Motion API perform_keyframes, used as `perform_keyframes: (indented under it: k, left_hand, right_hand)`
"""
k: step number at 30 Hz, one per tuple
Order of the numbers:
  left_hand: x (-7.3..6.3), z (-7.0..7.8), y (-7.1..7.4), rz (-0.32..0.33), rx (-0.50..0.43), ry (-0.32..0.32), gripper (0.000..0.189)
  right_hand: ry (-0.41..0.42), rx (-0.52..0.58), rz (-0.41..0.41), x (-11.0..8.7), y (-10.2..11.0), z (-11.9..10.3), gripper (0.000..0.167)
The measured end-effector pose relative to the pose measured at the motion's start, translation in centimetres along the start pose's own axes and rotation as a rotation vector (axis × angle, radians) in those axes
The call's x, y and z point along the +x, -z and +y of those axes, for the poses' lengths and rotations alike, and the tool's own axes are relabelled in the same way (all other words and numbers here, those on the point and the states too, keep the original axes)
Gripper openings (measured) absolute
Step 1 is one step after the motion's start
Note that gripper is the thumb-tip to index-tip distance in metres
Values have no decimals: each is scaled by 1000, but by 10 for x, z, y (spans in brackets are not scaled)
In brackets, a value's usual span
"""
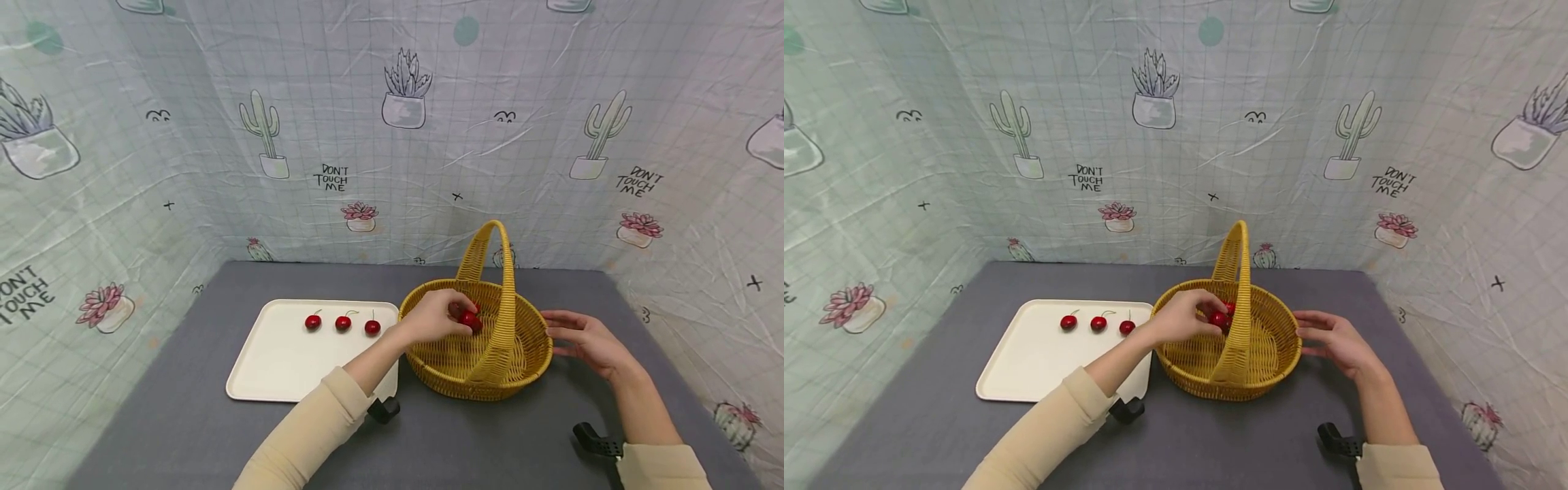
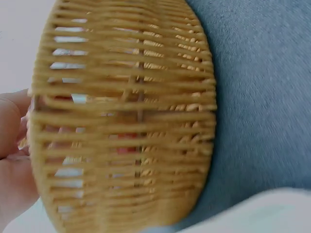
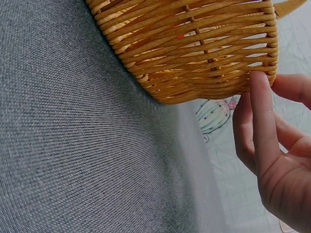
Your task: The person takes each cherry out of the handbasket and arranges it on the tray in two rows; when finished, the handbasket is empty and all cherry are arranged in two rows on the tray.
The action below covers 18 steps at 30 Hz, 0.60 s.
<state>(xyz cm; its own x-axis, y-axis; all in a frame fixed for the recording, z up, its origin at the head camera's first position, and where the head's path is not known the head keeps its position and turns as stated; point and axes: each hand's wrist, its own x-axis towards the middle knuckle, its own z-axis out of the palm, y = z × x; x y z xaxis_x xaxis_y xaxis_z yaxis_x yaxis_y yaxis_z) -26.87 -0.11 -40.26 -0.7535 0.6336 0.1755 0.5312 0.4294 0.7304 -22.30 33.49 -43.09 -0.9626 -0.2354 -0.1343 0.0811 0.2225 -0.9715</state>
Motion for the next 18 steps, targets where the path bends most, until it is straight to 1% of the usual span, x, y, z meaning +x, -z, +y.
perform_keyframes:
  k: [5, 8, 14, 18]
  left_hand:
    - [-13, -8, 13, 69, -41, 13, 34]
    - [-23, -14, 20, 114, -82, 23, 35]
    - [-42, -27, 36, 191, -190, 68, 36]
    - [-54, -34, 47, 236, -211, 85, 37]
  right_hand:
    - [-5, -1, -1, 0, 1, 0, 63]
    - [-6, 0, -4, 0, 1, 0, 63]
    - [-7, -4, -3, 1, 1, 1, 63]
    - [-5, -1, 1, 0, 2, 3, 63]
